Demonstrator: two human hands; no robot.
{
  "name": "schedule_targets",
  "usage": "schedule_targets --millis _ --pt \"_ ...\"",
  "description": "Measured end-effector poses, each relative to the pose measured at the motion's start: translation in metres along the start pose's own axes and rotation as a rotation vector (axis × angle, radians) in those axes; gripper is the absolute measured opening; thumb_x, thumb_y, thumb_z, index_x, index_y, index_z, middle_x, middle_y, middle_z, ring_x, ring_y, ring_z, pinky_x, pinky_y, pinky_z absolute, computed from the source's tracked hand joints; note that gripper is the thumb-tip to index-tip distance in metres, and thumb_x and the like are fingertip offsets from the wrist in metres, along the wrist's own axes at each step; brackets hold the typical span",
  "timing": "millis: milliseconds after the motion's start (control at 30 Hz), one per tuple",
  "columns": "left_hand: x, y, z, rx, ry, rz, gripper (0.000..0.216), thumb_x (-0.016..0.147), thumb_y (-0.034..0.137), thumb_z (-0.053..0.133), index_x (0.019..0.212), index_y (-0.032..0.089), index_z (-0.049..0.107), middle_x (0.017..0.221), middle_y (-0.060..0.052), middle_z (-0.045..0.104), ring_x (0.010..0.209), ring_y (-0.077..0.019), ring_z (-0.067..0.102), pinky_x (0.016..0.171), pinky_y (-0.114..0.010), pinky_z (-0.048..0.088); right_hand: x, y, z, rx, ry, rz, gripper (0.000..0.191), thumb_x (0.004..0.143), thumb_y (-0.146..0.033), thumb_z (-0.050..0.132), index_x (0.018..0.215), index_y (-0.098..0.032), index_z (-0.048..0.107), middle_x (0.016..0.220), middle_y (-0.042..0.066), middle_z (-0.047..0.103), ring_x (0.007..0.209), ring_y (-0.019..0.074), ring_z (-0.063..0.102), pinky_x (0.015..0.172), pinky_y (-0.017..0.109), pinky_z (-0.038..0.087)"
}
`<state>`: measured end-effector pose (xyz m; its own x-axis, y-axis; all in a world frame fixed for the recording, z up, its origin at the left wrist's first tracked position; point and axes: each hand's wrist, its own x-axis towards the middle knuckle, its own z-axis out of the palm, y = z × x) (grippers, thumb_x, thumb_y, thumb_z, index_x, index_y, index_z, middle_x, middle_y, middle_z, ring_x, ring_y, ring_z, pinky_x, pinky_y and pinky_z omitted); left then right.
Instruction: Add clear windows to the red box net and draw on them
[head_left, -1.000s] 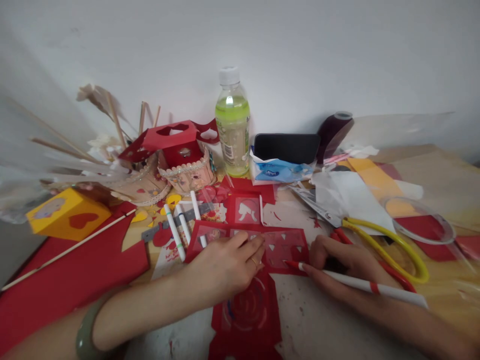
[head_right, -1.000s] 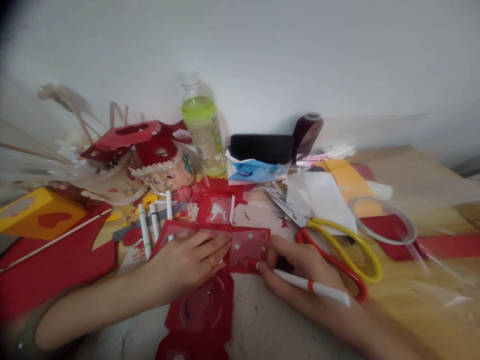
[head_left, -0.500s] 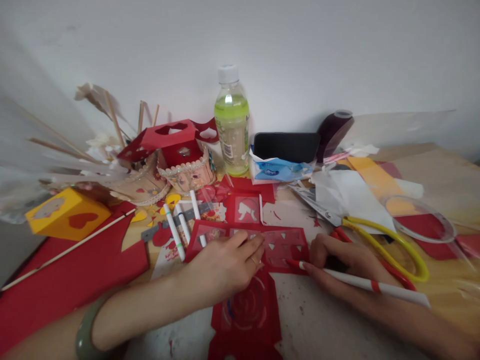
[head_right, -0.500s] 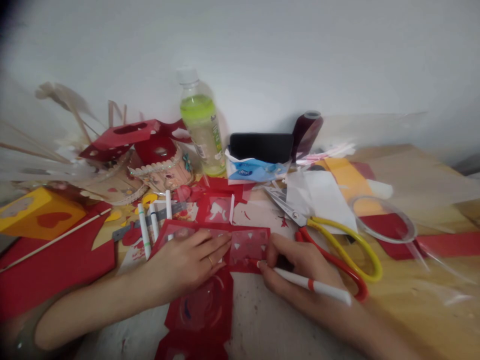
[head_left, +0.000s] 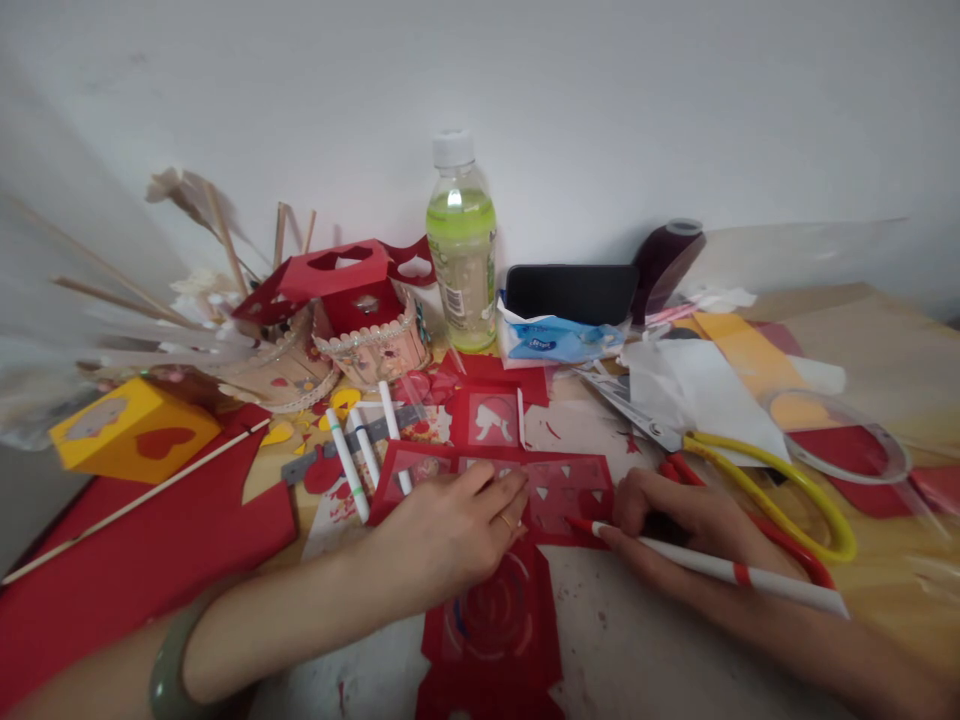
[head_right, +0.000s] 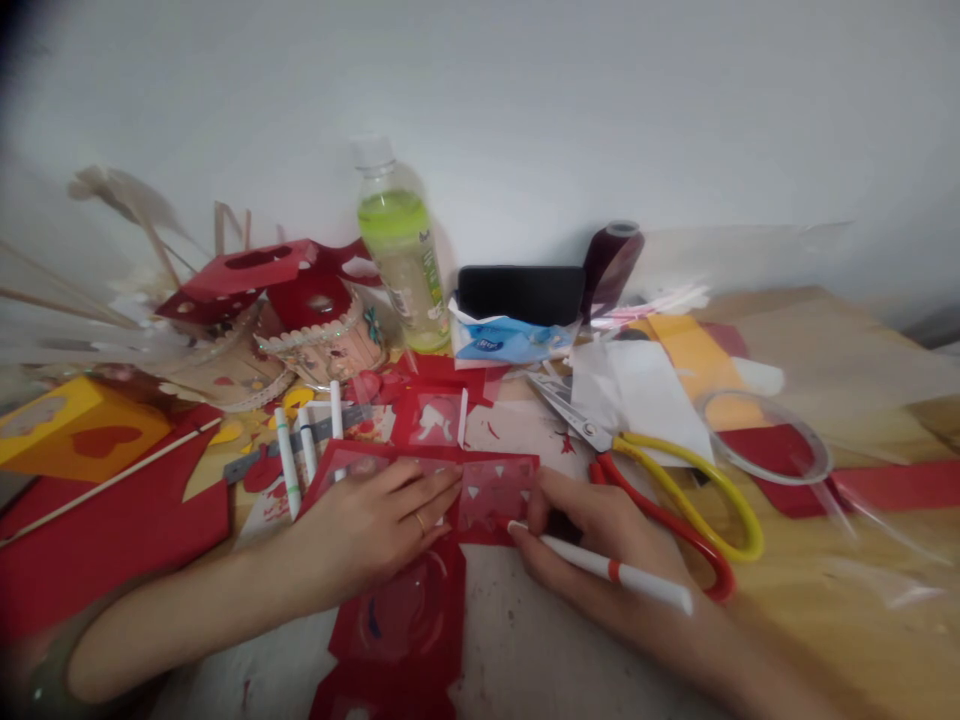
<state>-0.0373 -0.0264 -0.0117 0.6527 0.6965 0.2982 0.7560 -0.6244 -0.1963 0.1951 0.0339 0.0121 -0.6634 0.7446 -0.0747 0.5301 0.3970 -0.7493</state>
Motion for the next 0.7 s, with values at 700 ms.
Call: schedule_targets --millis 700 --pt "0.0017 0.0002 -0.0016 -0.009 0.000 -0.007 0.025 0.091 0.022 0.051 0.110 0.010 0.062 0.113 -0.006 0.065 0.086 -0.0190 0.056 0.053 -0.027 0.047 -0.0006 0.0014 -0.0072 0.174 0.181 0.012 0.027 0.080 -0.034 0.053 0.059 -0.022 0.039 0.057 -0.003 0.048 0.052 0.0124 0.042 0.045 0.024 0.033"
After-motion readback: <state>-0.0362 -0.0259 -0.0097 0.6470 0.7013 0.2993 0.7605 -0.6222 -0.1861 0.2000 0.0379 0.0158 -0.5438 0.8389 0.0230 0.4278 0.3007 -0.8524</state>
